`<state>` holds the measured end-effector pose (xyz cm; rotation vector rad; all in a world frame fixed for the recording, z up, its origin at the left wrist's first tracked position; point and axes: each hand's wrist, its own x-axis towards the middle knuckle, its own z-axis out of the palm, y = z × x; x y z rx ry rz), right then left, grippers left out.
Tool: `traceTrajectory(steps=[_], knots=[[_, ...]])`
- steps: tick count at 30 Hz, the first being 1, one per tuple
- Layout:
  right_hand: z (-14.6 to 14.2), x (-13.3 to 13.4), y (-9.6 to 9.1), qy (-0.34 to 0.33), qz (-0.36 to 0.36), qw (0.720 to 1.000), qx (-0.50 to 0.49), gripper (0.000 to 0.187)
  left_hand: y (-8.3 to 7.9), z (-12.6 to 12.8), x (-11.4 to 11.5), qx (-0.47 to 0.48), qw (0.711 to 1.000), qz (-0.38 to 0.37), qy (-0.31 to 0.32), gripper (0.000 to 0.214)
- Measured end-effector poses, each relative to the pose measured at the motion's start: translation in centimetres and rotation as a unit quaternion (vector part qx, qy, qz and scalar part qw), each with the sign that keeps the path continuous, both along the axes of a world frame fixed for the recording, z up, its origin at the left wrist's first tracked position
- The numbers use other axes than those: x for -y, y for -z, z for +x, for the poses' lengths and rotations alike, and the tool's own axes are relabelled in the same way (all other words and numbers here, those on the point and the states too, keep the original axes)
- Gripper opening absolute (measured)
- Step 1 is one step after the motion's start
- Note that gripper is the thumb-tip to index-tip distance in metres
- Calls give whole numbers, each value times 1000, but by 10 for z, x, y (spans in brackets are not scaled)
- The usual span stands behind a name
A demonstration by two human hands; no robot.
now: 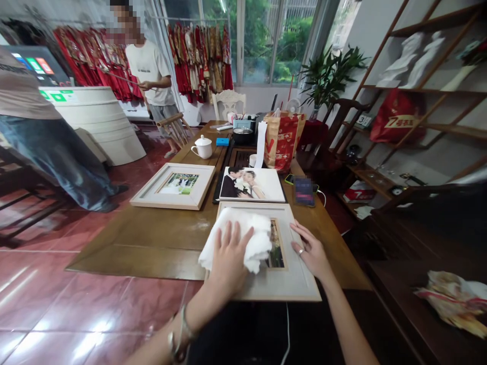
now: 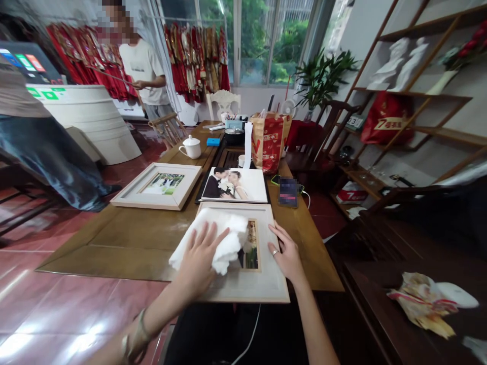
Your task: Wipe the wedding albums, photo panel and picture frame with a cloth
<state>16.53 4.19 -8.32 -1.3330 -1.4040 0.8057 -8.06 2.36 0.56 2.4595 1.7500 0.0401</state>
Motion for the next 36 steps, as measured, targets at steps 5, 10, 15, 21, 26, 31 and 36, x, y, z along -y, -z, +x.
traceTrajectory(steps=[5, 10, 15, 21, 26, 31, 36], knots=[[-1, 0, -1, -5, 9, 1000, 0, 44, -1, 34, -59, 68, 994, 0, 88, 81], [-2, -4, 3, 9, 0, 999, -35, 50, 5, 64, -84, 71, 978, -6, 195, 76], [-4, -5, -3, 16, 1, 998, -59, 45, 1, 67, -74, 58, 967, -36, 245, 71], [-5, 2, -12, -4, 46, 999, -12, 32, -25, 24, 5, -12, 966, -125, 226, 84], [-4, 2, -15, -54, 106, 991, 65, 30, -38, -19, 59, 11, 963, -191, 187, 94], [-3, 1, -20, -66, 89, 989, 98, 32, -33, -43, 28, 5, 998, -60, -1, 95], [-1, 0, -26, -140, 78, 984, 77, 39, -14, -40, -10, -22, 1000, 4, -9, 93]])
